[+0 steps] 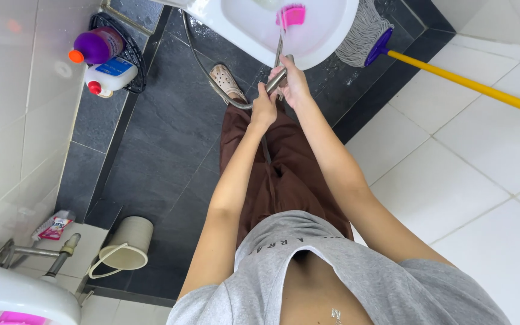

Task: The person cleans a toilet bowl using a pink toilet brush and a handheld bidet sprayer. They scrub the interior of the bowl, rinse the brush, and then pour a cleaning liquid from a white bottle into the water. Finally, they use the sprayer to rinse the toilet seat and the surrounding floor area.

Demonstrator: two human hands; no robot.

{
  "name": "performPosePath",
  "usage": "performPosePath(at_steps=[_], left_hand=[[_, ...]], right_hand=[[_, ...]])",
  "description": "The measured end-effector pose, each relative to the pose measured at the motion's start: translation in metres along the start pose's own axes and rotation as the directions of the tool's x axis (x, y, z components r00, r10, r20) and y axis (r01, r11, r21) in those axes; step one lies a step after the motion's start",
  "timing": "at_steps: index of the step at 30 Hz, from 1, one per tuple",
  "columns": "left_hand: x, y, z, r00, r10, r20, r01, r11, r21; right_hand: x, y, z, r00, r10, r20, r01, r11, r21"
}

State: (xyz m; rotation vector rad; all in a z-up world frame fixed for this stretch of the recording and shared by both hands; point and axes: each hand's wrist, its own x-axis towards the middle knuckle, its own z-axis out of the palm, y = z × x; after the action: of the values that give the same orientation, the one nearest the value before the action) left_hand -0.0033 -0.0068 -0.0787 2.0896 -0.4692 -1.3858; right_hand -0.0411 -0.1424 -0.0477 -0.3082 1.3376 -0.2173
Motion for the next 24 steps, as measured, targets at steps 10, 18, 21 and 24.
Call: performPosePath(at_steps=[10, 18, 21, 24], left_hand=[[-0.008, 0.0, -0.005, 0.997, -0.068, 0.03, 0.063, 0.989, 0.136], [-0.016, 0.025, -0.033, 0.994, -0.071, 0.082, 0.049, 0.969, 0.242], [-0.018, 0.03, -0.035, 0.991, -0.076, 0.106, 0.049, 0.97, 0.237], [-0.015, 0.011, -0.018, 0.996, -0.034, 0.079, 0.016, 0.976, 0.216]], right_hand=[[-0.031, 0.028, -0.032, 0.99, -0.119, -0.079, 0.063, 0.859, -0.509], [-0.036, 0.037, -0.052, 0.983, -0.154, 0.105, 0.18, 0.929, -0.322], [-0.05, 0.035, -0.041, 0.974, -0.211, 0.085, 0.225, 0.947, -0.228], [-0.055, 0.034, -0.033, 0.979, -0.199, -0.041, 0.193, 0.975, -0.111]])
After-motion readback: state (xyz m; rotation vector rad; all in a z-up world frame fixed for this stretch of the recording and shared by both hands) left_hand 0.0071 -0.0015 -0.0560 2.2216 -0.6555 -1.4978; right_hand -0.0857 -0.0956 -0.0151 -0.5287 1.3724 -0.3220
